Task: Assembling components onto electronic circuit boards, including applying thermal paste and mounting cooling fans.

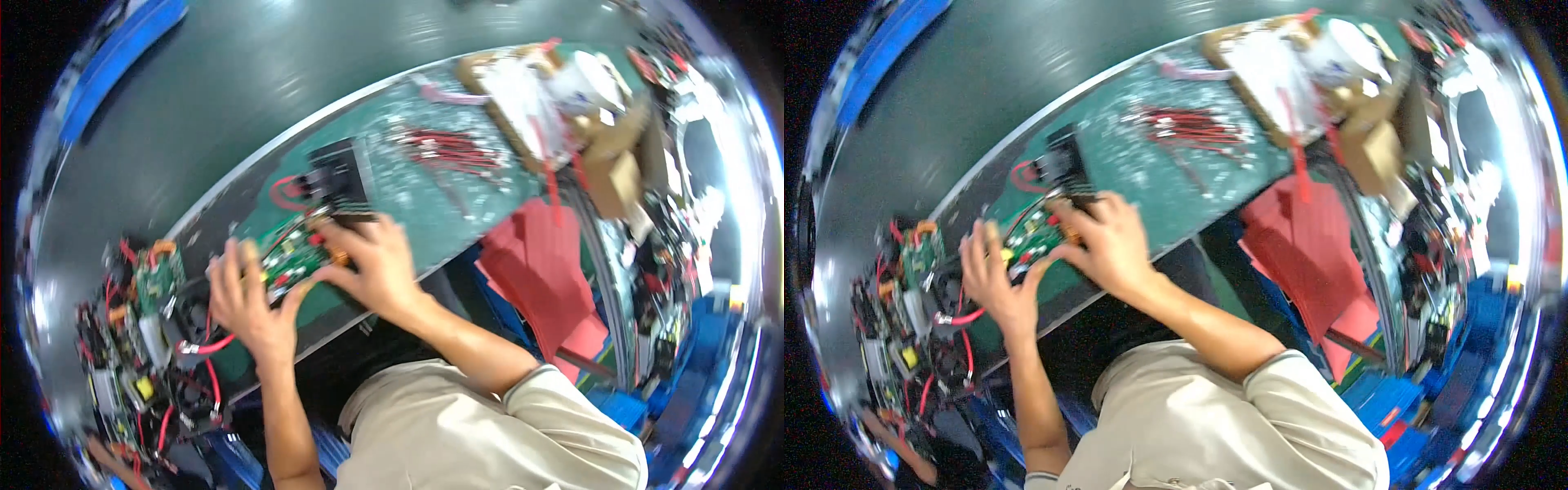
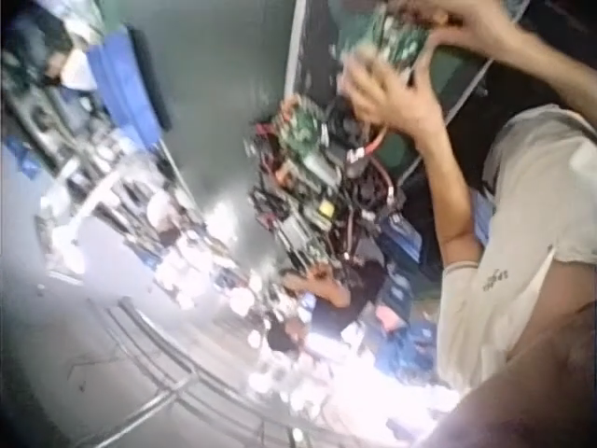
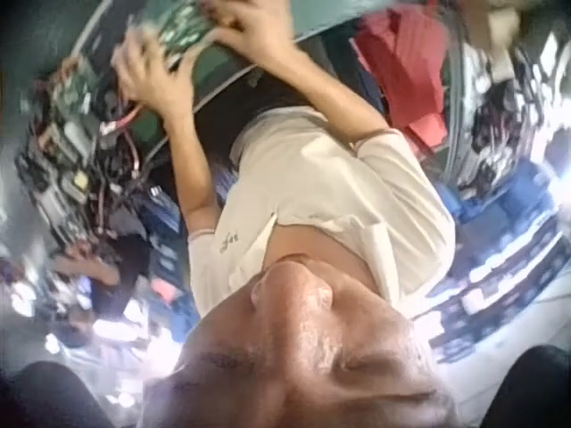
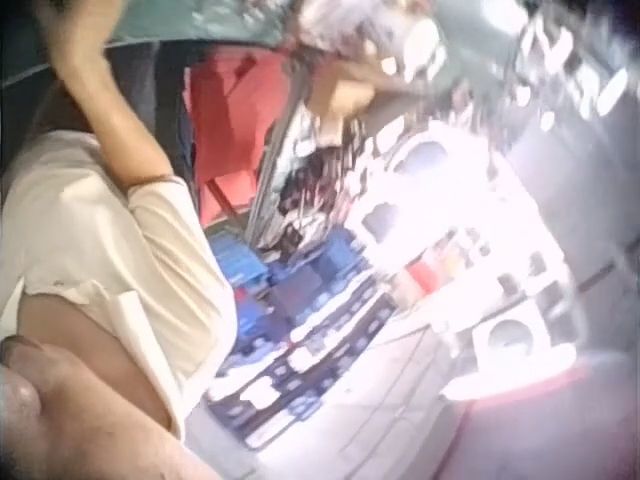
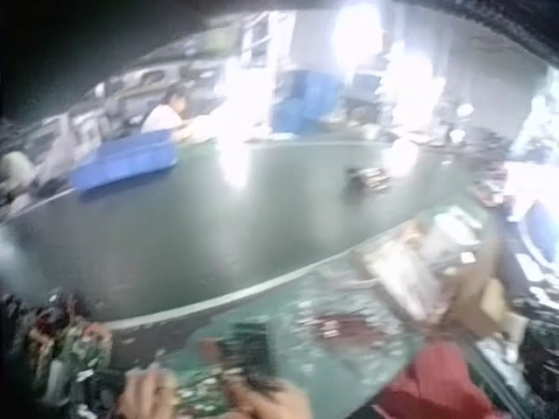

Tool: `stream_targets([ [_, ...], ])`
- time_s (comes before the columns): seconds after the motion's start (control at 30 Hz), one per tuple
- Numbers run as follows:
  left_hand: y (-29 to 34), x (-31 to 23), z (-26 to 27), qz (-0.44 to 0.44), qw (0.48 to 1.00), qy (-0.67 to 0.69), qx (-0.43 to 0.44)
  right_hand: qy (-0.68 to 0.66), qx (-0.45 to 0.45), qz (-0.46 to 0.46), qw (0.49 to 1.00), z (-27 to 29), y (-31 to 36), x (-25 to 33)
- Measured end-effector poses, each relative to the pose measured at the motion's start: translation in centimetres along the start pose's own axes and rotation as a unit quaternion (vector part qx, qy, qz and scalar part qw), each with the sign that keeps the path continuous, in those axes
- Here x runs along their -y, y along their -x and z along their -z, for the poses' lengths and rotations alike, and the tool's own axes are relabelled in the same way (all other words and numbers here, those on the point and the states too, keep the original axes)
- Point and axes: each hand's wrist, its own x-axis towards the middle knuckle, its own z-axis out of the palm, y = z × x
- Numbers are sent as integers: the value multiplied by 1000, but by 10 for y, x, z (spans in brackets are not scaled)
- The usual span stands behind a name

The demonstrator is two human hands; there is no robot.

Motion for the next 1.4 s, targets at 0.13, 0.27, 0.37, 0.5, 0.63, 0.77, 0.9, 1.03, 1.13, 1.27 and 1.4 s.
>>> stream_targets([
  [0.13, 14, -3, 18, 3, 997, 48, -53, -215, 23, -193, 957, 38, 39, -9],
  [0.27, 51, -8, 29, 38, 989, 100, -105, -356, -96, -455, 811, 114, 97, -68],
  [0.37, 74, -5, 20, 77, 977, 152, -127, -295, -244, -352, 854, 146, 86, -103],
  [0.5, 77, 1, 22, 135, 978, 112, -112, 124, -372, -106, 914, 162, 25, -150],
  [0.63, 63, -11, 11, 104, 976, 158, -104, 3, -341, -137, 930, 200, -18, -196],
  [0.77, 60, -16, 14, 130, 966, 188, -124, 47, -279, -180, 942, 207, -46, -252],
  [0.9, 58, -18, 16, 139, 972, 153, -111, 108, -228, -182, 950, 230, -32, -254],
  [1.03, 73, -5, 17, 134, 980, 113, -99, 37, -275, -169, 946, 196, -25, -210],
  [1.13, 72, -3, 11, 116, 980, 136, -82, -62, -303, -188, 932, 196, -16, -205],
  [1.27, 67, -5, 8, 114, 980, 147, -69, -73, -311, -197, 927, 199, -17, -204],
  [1.4, 65, -7, 10, 122, 980, 143, -70, -94, -303, -194, 928, 194, -30, -206],
])
